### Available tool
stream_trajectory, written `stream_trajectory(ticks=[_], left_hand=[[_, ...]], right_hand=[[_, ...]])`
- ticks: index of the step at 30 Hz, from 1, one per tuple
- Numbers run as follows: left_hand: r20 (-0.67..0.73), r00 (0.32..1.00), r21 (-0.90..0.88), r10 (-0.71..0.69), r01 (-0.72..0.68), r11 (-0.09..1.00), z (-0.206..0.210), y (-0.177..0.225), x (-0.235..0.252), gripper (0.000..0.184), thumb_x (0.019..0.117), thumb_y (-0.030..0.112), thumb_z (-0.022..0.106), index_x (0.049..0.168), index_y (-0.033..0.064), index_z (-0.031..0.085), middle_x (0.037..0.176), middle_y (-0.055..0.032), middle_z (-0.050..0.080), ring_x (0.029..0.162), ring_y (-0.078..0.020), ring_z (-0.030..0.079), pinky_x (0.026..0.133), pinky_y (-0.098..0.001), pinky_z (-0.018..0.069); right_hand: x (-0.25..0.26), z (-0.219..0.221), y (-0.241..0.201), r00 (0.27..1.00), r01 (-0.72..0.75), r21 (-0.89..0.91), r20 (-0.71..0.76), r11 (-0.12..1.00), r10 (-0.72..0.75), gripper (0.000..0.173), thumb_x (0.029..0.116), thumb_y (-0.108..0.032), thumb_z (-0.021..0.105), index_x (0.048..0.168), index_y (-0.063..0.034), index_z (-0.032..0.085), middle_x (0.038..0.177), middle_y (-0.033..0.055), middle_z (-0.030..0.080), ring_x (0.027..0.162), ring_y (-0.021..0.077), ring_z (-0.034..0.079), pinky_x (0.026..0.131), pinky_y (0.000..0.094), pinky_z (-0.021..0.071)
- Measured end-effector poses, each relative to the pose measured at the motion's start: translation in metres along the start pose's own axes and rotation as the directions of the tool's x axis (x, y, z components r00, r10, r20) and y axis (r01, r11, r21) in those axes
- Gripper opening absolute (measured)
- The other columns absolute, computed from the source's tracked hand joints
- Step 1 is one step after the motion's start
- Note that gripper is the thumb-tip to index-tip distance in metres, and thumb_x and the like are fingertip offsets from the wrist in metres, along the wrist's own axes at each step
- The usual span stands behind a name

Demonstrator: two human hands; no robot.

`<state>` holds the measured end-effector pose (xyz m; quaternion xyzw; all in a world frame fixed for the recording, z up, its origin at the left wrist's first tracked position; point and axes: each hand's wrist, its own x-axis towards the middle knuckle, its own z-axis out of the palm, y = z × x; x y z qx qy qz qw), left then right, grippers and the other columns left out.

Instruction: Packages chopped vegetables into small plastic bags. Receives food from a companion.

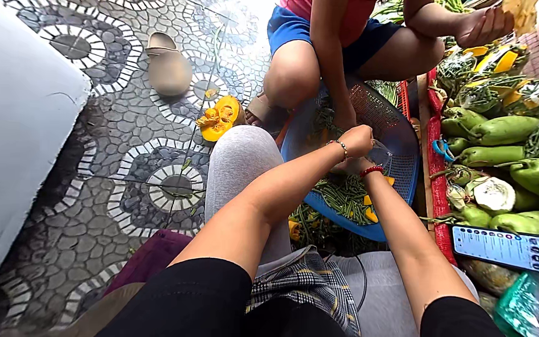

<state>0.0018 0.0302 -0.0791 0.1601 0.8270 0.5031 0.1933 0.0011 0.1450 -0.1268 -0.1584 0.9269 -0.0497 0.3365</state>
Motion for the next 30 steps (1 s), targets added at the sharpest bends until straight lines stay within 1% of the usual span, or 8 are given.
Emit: stream_trajectory(ticks=[4,11,14,18,21,23,26,30], left_hand=[[0.015,1.000,0.015,-0.002,0.001,1.000,0.003,-0.002,0.004,0.027,0.1072,0.014,0.051,0.114,-0.0078,0.065,0.108,-0.0235,0.067,0.104,-0.0345,0.066,0.092,-0.0528,0.0516],[-0.001,1.000,0.016,-0.003,0.003,1.000,-0.004,0.000,0.003,0.026,0.1072,0.013,0.050,0.114,-0.0081,0.065,0.108,-0.0231,0.067,0.103,-0.0336,0.066,0.092,-0.0518,0.0518],[0.001,1.000,0.034,-0.014,0.014,0.999,-0.004,-0.002,0.003,0.025,0.1068,0.013,0.050,0.111,-0.0070,0.065,0.104,-0.0220,0.067,0.099,-0.0327,0.066,0.088,-0.0511,0.0523],[0.013,0.999,0.053,-0.029,0.028,0.998,-0.004,-0.004,0.004,0.026,0.1067,0.013,0.051,0.109,-0.0079,0.065,0.103,-0.0231,0.067,0.099,-0.0345,0.067,0.088,-0.0529,0.0526],[-0.007,0.999,0.020,-0.036,0.036,0.999,-0.011,-0.003,0.004,0.026,0.1065,0.013,0.050,0.108,-0.0081,0.064,0.098,-0.0213,0.066,0.090,-0.0315,0.066,0.082,-0.0494,0.0531],[-0.013,0.999,0.001,-0.038,0.038,0.999,-0.015,-0.002,0.005,0.025,0.1061,0.013,0.051,0.108,-0.0077,0.064,0.095,-0.0199,0.065,0.085,-0.0291,0.066,0.078,-0.0470,0.0538],[0.003,0.999,-0.011,-0.040,0.040,0.999,-0.012,-0.002,0.008,0.025,0.1066,0.013,0.050,0.107,-0.0076,0.064,0.095,-0.0191,0.065,0.084,-0.0276,0.065,0.078,-0.0455,0.0540],[0.011,0.999,0.014,-0.033,0.032,0.999,-0.009,0.002,0.008,0.025,0.1064,0.013,0.051,0.109,-0.0069,0.065,0.096,-0.0195,0.065,0.088,-0.0294,0.065,0.080,-0.0476,0.0532]], right_hand=[[-0.006,-0.001,-0.010,0.999,-0.019,-0.224,0.025,0.975,0.025,0.042,0.1007,-0.035,0.063,0.126,-0.0020,0.068,0.131,0.0263,0.064,0.128,0.0435,0.057,0.104,0.0650,0.0421],[0.004,-0.007,0.000,0.978,-0.044,-0.136,0.194,0.990,0.070,0.042,0.1051,-0.034,0.058,0.138,-0.0085,0.064,0.137,0.0250,0.062,0.131,0.0428,0.055,0.109,0.0645,0.0382],[0.020,0.004,0.012,0.993,-0.007,-0.155,0.114,0.988,0.025,0.046,0.0959,-0.040,0.070,0.133,-0.0129,0.068,0.135,0.0210,0.064,0.131,0.0397,0.056,0.107,0.0664,0.0405],[0.009,0.004,0.000,0.998,-0.042,-0.104,-0.040,0.994,0.038,0.050,0.0944,-0.038,0.072,0.128,-0.0014,0.067,0.133,0.0257,0.063,0.129,0.0420,0.057,0.106,0.0654,0.0408],[0.008,0.004,0.013,0.990,0.010,0.217,-0.142,0.976,0.021,0.033,0.0928,-0.017,0.075,0.118,0.0038,0.068,0.116,0.0218,0.069,0.110,0.0306,0.065,0.099,0.0514,0.0494],[0.015,0.002,0.025,0.990,0.065,0.286,-0.139,0.956,-0.026,0.029,0.0952,-0.011,0.071,0.119,0.0050,0.066,0.117,0.0205,0.068,0.111,0.0253,0.065,0.103,0.0440,0.0493],[0.008,0.000,0.019,0.993,0.079,0.130,-0.098,0.988,-0.067,0.022,0.0958,-0.015,0.072,0.110,0.0014,0.073,0.116,0.0218,0.070,0.115,0.0327,0.064,0.105,0.0524,0.0448],[0.001,-0.002,0.004,0.998,0.035,-0.060,-0.057,0.998,-0.038,0.035,0.0970,-0.027,0.071,0.121,-0.0009,0.071,0.127,0.0254,0.066,0.125,0.0411,0.059,0.107,0.0625,0.0411]])
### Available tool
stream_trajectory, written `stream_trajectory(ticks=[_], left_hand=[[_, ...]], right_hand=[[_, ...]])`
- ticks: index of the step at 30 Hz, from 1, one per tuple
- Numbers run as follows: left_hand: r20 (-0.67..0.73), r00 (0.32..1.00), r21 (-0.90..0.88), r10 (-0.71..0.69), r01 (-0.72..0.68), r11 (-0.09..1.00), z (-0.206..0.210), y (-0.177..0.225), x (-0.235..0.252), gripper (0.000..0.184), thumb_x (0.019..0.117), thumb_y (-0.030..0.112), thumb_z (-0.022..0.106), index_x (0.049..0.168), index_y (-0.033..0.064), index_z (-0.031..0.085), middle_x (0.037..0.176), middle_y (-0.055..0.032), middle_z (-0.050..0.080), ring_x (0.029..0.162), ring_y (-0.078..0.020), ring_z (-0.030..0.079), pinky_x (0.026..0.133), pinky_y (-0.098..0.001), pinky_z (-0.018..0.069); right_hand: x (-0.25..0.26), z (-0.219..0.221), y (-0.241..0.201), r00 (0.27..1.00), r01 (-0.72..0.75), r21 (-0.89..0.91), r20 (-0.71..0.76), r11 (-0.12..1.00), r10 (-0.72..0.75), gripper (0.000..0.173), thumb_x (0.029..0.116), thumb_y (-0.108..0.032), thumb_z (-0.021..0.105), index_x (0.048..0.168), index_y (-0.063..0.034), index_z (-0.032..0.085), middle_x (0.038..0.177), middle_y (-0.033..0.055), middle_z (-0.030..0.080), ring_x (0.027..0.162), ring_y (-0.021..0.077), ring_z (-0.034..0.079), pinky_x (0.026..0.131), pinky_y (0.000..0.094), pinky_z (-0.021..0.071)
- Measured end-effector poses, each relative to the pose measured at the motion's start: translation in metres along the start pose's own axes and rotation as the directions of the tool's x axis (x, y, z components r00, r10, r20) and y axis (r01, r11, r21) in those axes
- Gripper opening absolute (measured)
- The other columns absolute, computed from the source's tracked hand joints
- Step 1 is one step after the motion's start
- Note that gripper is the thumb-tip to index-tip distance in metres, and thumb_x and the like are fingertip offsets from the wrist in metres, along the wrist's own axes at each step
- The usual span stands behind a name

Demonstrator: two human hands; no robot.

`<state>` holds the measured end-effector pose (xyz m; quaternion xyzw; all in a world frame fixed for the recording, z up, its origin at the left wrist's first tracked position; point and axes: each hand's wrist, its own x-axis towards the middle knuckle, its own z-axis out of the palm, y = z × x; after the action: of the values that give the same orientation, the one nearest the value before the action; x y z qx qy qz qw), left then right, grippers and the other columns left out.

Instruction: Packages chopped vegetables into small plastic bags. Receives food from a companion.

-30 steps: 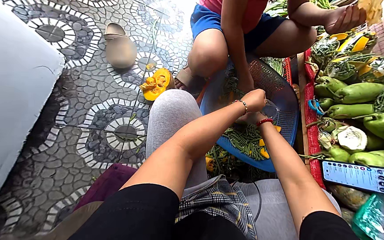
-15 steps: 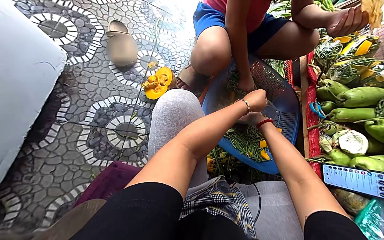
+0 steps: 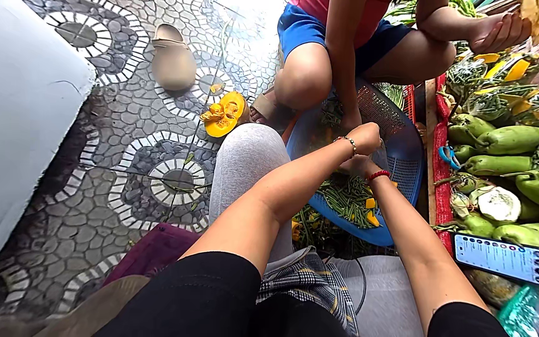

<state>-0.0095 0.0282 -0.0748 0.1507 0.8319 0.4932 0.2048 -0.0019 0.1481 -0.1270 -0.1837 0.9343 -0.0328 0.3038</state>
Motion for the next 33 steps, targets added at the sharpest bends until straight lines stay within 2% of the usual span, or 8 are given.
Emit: stream_trajectory(ticks=[2,7,10,12,14,22,28,33], left_hand=[[0.010,1.000,0.040,0.008,-0.009,0.999,0.002,-0.002,-0.001,0.024,0.1059,0.012,0.051,0.108,-0.0072,0.065,0.101,-0.0215,0.066,0.096,-0.0329,0.066,0.085,-0.0511,0.0529],[0.022,1.000,0.095,0.007,-0.009,0.995,0.006,-0.010,0.000,0.025,0.1055,0.013,0.053,0.108,-0.0085,0.065,0.103,-0.0237,0.067,0.101,-0.0357,0.066,0.089,-0.0540,0.0524],[0.027,1.000,0.087,0.001,-0.004,0.996,0.002,-0.008,0.000,0.026,0.1060,0.014,0.052,0.109,-0.0084,0.065,0.102,-0.0231,0.067,0.097,-0.0347,0.067,0.086,-0.0526,0.0531],[0.012,1.000,0.060,-0.006,0.005,0.998,-0.001,-0.006,-0.002,0.024,0.1063,0.013,0.050,0.106,-0.0069,0.064,0.094,-0.0196,0.065,0.083,-0.0296,0.065,0.074,-0.0471,0.0537],[0.000,1.000,0.005,-0.019,0.019,1.000,-0.005,-0.005,-0.002,0.025,0.1068,0.013,0.050,0.106,-0.0073,0.063,0.089,-0.0176,0.063,0.076,-0.0262,0.063,0.071,-0.0434,0.0530],[0.015,1.000,0.025,-0.008,0.008,1.000,-0.002,-0.002,-0.003,0.025,0.1067,0.012,0.050,0.109,-0.0085,0.064,0.098,-0.0218,0.066,0.090,-0.0315,0.066,0.082,-0.0496,0.0533],[0.049,0.998,0.120,-0.028,0.022,0.992,0.004,-0.009,-0.002,0.025,0.1055,0.014,0.053,0.110,-0.0076,0.065,0.101,-0.0228,0.067,0.096,-0.0349,0.067,0.085,-0.0531,0.0530],[0.020,0.999,0.043,-0.025,0.025,0.999,-0.004,-0.003,-0.005,0.025,0.1063,0.013,0.051,0.109,-0.0066,0.064,0.095,-0.0197,0.065,0.083,-0.0299,0.066,0.073,-0.0472,0.0541]], right_hand=[[0.001,0.004,-0.004,0.999,-0.044,-0.045,0.009,0.998,0.044,0.039,0.0948,-0.033,0.073,0.117,-0.0006,0.072,0.122,0.0271,0.067,0.120,0.0441,0.061,0.100,0.0670,0.0433],[0.002,0.001,-0.024,0.991,-0.102,-0.201,0.070,0.974,0.118,0.049,0.0998,-0.040,0.064,0.133,-0.0025,0.065,0.141,0.0258,0.059,0.137,0.0427,0.050,0.111,0.0659,0.0350],[0.008,0.011,-0.002,0.999,-0.012,-0.124,-0.046,0.992,0.006,0.042,0.0983,-0.034,0.067,0.119,0.0015,0.070,0.127,0.0281,0.065,0.125,0.0449,0.058,0.105,0.0663,0.0408],[0.010,0.011,0.010,0.986,0.079,0.034,-0.153,0.996,-0.072,0.028,0.0925,-0.020,0.074,0.106,0.0044,0.072,0.113,0.0271,0.069,0.112,0.0416,0.064,0.099,0.0623,0.0469],[0.012,0.006,0.017,0.988,0.094,0.076,-0.129,0.993,-0.084,0.021,0.0942,-0.016,0.070,0.101,0.0043,0.071,0.105,0.0263,0.069,0.104,0.0407,0.066,0.093,0.0616,0.0485],[-0.001,-0.004,-0.015,0.989,-0.078,-0.039,0.123,0.996,0.082,0.037,0.1037,-0.027,0.061,0.129,-0.0015,0.068,0.135,0.0262,0.062,0.133,0.0422,0.054,0.112,0.0614,0.0373],[0.009,0.014,-0.015,0.996,-0.050,-0.240,0.056,0.969,0.066,0.041,0.1035,-0.034,0.058,0.124,-0.0002,0.069,0.133,0.0269,0.063,0.131,0.0451,0.055,0.104,0.0689,0.0399],[0.016,0.015,0.018,0.999,-0.036,0.032,-0.003,0.999,0.037,0.040,0.1005,-0.031,0.066,0.120,0.0030,0.068,0.124,0.0287,0.066,0.121,0.0439,0.060,0.105,0.0627,0.0420]])
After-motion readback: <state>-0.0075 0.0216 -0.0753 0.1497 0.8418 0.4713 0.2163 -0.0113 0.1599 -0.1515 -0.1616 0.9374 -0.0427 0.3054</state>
